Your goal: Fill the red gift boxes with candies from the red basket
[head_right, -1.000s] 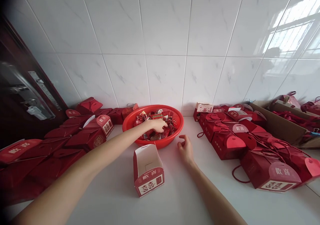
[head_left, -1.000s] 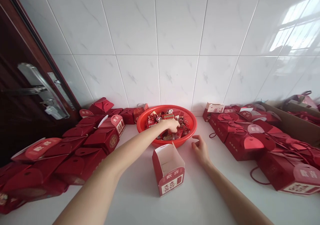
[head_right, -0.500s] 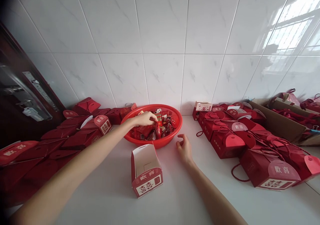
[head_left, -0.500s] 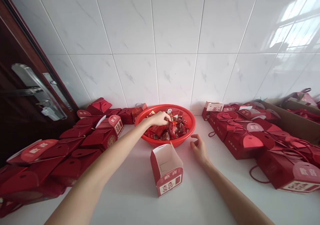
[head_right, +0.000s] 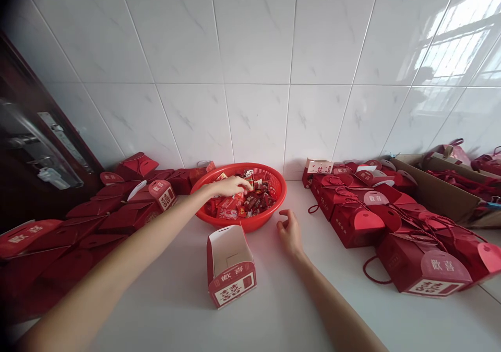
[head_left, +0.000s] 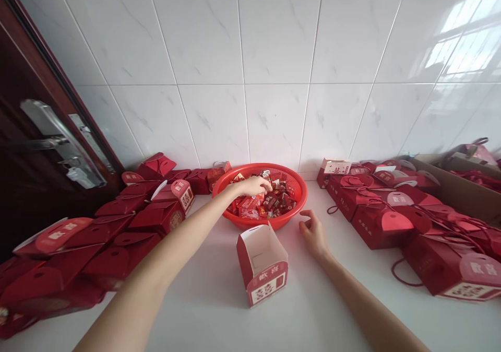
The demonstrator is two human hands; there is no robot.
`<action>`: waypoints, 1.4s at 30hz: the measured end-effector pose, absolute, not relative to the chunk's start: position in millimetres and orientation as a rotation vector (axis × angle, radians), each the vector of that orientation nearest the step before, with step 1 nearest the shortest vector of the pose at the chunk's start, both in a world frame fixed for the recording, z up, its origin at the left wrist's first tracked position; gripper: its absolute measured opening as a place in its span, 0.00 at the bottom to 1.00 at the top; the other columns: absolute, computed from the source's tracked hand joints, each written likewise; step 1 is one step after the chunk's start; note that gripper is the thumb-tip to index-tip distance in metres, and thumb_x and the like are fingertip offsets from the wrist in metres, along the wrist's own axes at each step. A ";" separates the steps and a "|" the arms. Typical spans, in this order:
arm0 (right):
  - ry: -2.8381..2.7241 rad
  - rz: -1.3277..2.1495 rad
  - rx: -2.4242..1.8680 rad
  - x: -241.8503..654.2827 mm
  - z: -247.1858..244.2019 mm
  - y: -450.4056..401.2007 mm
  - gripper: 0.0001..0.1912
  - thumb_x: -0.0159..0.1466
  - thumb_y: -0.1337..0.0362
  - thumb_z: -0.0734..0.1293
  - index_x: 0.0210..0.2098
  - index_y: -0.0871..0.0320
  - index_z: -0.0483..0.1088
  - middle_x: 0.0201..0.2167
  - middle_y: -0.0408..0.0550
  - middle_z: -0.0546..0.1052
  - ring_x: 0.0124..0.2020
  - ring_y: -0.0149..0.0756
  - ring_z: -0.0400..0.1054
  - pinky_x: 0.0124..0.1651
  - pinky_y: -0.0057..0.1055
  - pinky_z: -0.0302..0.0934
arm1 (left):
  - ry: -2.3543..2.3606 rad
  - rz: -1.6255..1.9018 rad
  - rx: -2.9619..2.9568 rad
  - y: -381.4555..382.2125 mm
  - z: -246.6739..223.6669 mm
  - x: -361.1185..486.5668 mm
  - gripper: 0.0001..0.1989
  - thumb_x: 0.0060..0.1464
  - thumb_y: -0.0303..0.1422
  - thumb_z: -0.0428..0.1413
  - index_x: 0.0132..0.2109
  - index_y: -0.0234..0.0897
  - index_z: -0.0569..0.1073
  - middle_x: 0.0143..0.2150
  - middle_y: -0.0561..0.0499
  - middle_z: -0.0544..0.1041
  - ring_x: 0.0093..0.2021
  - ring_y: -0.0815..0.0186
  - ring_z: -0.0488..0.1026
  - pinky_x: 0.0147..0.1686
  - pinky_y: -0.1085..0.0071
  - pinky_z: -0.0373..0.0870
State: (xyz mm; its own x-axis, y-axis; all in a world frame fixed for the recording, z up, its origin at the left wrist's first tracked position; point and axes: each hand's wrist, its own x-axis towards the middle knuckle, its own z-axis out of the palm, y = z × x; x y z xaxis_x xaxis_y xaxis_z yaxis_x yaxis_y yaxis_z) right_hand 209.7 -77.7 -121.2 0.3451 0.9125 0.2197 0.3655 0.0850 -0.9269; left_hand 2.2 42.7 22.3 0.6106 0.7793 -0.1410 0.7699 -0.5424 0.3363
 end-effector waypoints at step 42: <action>-0.760 1.274 -0.780 151.8 -12.7 -38.3 0.13 0.50 0.58 0.77 0.25 0.55 0.70 0.28 0.43 0.79 0.33 0.40 0.77 0.46 0.42 0.76 | 0.958 0.916 1.636 0.8 32.9 8.8 0.13 0.57 0.43 0.58 0.40 0.40 0.81 0.46 0.48 0.82 0.56 0.58 0.72 0.57 0.67 0.65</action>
